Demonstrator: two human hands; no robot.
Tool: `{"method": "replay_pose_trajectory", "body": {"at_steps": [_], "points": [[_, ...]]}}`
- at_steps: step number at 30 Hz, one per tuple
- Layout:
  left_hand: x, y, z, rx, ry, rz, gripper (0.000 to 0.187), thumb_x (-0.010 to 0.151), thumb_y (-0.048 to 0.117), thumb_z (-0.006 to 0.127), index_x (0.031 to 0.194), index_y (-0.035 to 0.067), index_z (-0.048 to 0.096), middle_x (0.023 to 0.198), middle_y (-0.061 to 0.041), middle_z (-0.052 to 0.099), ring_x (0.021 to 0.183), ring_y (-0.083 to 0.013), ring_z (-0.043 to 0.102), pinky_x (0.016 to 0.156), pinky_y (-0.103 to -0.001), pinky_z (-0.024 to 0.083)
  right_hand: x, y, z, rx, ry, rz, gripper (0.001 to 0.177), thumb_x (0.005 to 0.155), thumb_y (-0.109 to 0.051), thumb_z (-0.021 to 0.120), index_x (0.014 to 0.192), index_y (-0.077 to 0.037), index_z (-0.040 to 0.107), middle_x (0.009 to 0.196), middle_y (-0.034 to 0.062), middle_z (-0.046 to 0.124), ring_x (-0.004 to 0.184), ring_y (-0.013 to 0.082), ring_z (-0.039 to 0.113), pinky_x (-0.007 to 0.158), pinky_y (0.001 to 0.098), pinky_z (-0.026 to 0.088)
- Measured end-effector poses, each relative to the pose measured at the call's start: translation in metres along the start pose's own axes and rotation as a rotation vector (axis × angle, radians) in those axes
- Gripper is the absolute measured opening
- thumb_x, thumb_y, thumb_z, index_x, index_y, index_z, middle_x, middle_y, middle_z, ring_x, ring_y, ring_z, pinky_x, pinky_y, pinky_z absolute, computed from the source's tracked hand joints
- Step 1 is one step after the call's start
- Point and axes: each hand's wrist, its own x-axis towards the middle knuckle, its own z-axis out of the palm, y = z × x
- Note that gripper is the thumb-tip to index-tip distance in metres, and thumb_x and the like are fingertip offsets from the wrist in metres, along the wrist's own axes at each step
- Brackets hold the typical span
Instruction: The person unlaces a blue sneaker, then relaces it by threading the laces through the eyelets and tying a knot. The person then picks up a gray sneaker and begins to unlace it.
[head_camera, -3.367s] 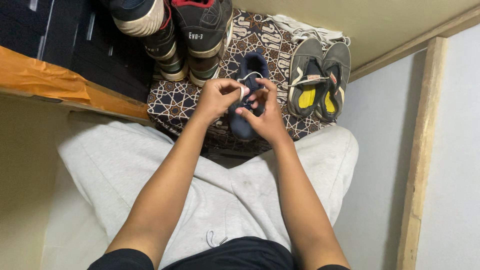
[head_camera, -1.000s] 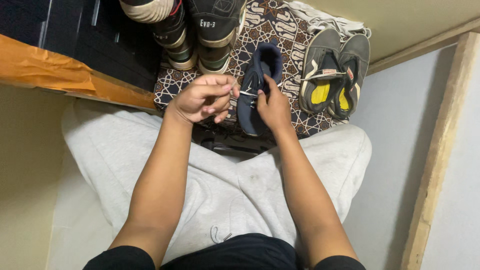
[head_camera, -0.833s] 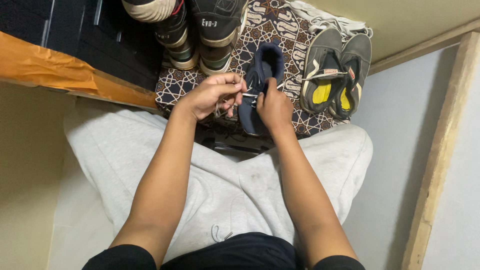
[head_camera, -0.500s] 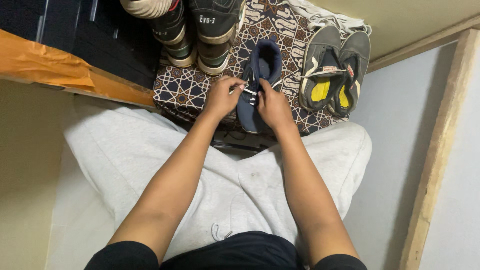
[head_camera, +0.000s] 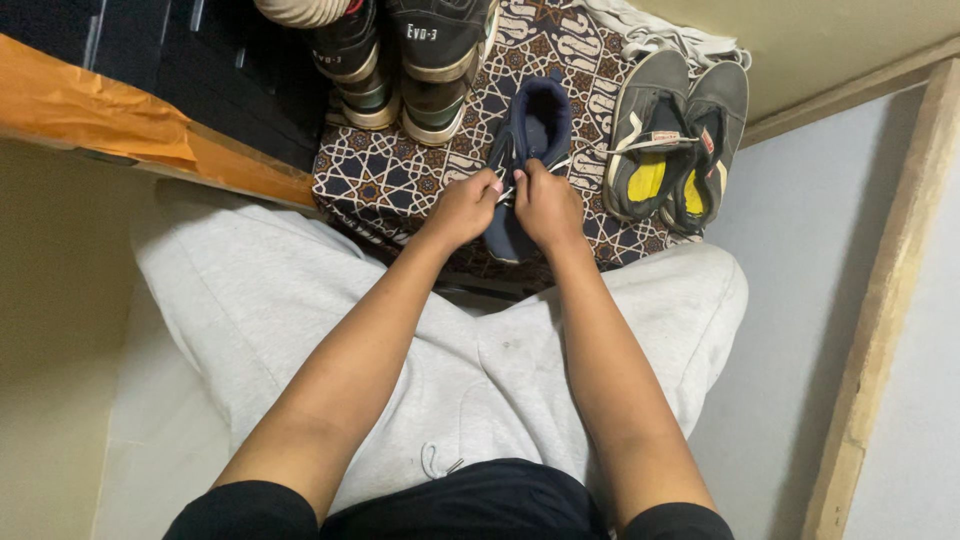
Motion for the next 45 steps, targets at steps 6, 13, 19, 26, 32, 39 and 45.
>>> {"method": "replay_pose_trajectory", "body": {"at_steps": [6, 13, 19, 26, 32, 39, 45], "points": [[-0.007, 0.006, 0.002, -0.021, -0.065, -0.029, 0.024, 0.096, 0.033, 0.056, 0.098, 0.011, 0.067, 0.083, -0.015, 0.072, 0.083, -0.038, 0.07, 0.071, -0.048, 0.051, 0.002, -0.002, -0.007, 0.229, -0.145, 0.185, 0.03, 0.105, -0.032, 0.051, 0.1, -0.006, 0.065, 0.064, 0.0172, 0.07, 0.065, 0.034, 0.073, 0.069, 0.0462, 0.055], [-0.017, 0.015, 0.002, 0.046, 0.01, 0.068, 0.027, 0.1, 0.032, 0.057, 0.096, 0.007, 0.064, 0.088, -0.018, 0.071, 0.087, -0.0397, 0.068, 0.074, -0.05, 0.05, 0.003, 0.002, -0.01, 0.478, -0.163, 0.209, 0.03, 0.105, -0.026, 0.053, 0.089, -0.002, 0.062, 0.064, 0.0131, 0.067, 0.054, 0.0231, 0.072, 0.056, 0.0372, 0.055], [-0.024, 0.024, 0.006, 0.153, 0.195, 0.221, 0.022, 0.098, 0.026, 0.063, 0.091, 0.005, 0.066, 0.094, -0.015, 0.063, 0.083, -0.0382, 0.066, 0.071, -0.048, 0.052, 0.006, 0.016, 0.002, 0.678, -0.145, 0.175, 0.033, 0.106, -0.022, 0.055, 0.081, 0.0, 0.06, 0.061, 0.0085, 0.063, 0.05, 0.0174, 0.067, 0.05, 0.0324, 0.053], [-0.026, 0.037, -0.003, 0.127, 0.329, 0.343, 0.008, 0.096, 0.012, 0.071, 0.096, 0.004, 0.069, 0.093, -0.014, 0.063, 0.082, -0.0341, 0.067, 0.072, -0.043, 0.054, 0.013, 0.032, 0.014, 0.897, -0.153, 0.211, 0.033, 0.107, -0.021, 0.056, 0.081, -0.001, 0.062, 0.061, 0.0024, 0.06, 0.051, 0.0116, 0.063, 0.052, 0.0276, 0.053], [-0.026, 0.044, -0.009, 0.014, 0.419, 0.345, 0.018, 0.094, 0.006, 0.07, 0.11, 0.001, 0.072, 0.091, -0.015, 0.068, 0.078, -0.0303, 0.069, 0.071, -0.039, 0.054, 0.016, 0.033, 0.016, 0.985, -0.154, 0.255, 0.031, 0.106, -0.021, 0.056, 0.084, -0.001, 0.063, 0.061, 0.0011, 0.059, 0.052, 0.0115, 0.062, 0.053, 0.0269, 0.053], [-0.023, 0.046, -0.01, -0.106, 0.397, 0.277, 0.01, 0.096, 0.007, 0.071, 0.104, 0.002, 0.072, 0.094, -0.013, 0.07, 0.079, -0.0226, 0.071, 0.065, -0.032, 0.055, 0.017, 0.033, 0.011, 1.096, -0.157, 0.32, 0.031, 0.107, -0.024, 0.057, 0.085, -0.003, 0.064, 0.063, 0.0004, 0.058, 0.055, 0.0128, 0.065, 0.054, 0.025, 0.05], [-0.02, 0.048, -0.005, -0.056, 0.441, 0.355, 0.01, 0.093, 0.007, 0.075, 0.101, 0.002, 0.076, 0.094, -0.011, 0.07, 0.078, -0.0218, 0.072, 0.066, -0.032, 0.057, 0.019, 0.035, 0.012, 1.219, -0.175, 0.398, 0.03, 0.105, -0.026, 0.058, 0.083, -0.005, 0.061, 0.061, -0.0003, 0.056, 0.054, 0.0139, 0.065, 0.053, 0.0254, 0.051]]}}
